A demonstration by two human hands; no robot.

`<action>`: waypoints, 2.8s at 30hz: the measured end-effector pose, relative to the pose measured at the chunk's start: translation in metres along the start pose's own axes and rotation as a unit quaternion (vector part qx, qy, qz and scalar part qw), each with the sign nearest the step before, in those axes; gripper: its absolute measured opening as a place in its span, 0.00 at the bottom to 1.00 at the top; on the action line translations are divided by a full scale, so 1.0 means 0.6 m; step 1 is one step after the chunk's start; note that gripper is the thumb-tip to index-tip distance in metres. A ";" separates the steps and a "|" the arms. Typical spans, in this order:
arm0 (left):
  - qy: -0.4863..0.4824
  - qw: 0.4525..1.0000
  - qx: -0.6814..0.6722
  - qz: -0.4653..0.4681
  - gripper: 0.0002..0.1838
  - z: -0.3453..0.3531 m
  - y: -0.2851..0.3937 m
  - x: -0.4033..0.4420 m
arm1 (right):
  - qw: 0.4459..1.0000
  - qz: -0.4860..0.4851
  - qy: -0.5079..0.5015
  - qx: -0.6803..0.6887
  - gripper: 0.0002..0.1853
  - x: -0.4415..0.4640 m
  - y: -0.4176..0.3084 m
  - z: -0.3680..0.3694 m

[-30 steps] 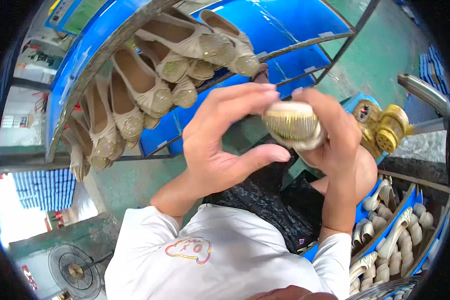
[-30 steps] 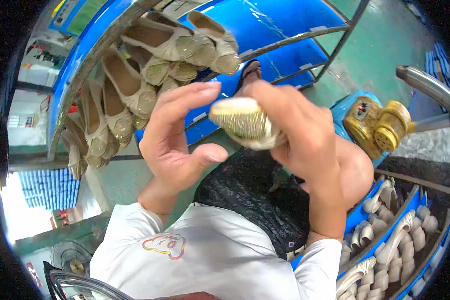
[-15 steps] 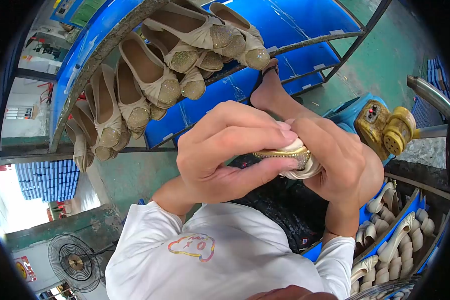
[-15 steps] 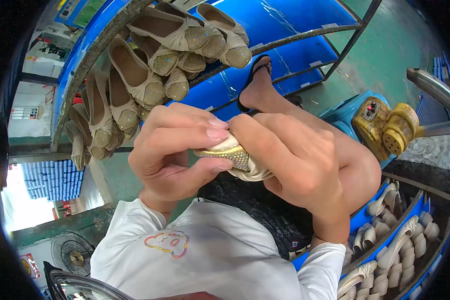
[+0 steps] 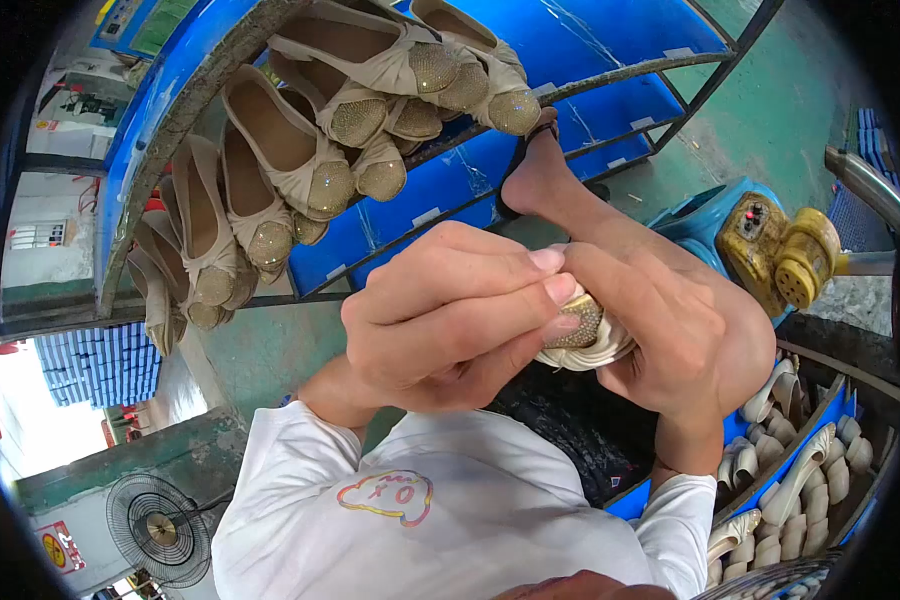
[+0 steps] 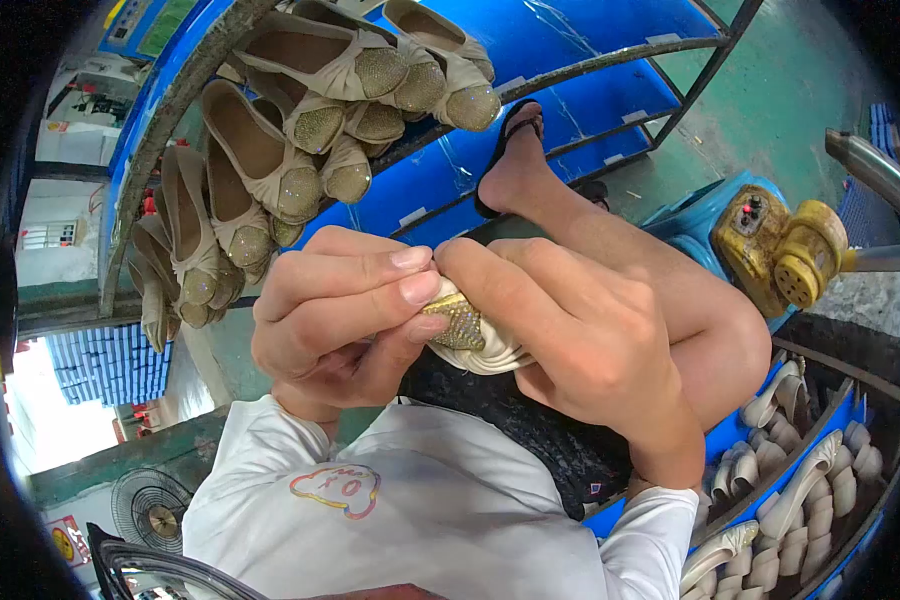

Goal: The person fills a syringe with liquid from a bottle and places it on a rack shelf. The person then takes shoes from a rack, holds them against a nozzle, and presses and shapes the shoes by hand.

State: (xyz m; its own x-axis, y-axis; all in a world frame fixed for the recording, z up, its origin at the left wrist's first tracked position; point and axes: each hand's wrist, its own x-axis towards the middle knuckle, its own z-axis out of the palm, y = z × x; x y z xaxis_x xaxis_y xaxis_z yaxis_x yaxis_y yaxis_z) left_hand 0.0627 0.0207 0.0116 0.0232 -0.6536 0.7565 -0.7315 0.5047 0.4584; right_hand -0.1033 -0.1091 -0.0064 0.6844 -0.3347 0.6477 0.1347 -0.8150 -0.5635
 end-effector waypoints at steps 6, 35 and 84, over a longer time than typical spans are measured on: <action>0.008 0.996 -0.060 -0.064 0.23 -0.003 0.007 0.007 | 0.999 -0.036 0.036 -0.010 0.22 0.006 0.015 0.005; -0.013 1.000 -0.024 0.014 0.21 -0.008 0.028 0.022 | 0.982 -0.036 0.006 -0.186 0.16 0.004 -0.058 -0.047; 0.035 0.999 0.010 0.012 0.17 -0.004 0.037 0.014 | 0.999 -0.010 0.032 -0.013 0.20 0.011 -0.044 -0.023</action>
State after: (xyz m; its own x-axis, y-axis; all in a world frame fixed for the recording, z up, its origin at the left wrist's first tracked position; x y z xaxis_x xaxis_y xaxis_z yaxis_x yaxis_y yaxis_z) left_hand 0.0484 0.0277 0.0291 0.0521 -0.6007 0.7978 -0.7455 0.5081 0.4313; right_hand -0.1119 -0.0964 0.0198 0.6339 -0.3476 0.6909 0.1288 -0.8334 -0.5374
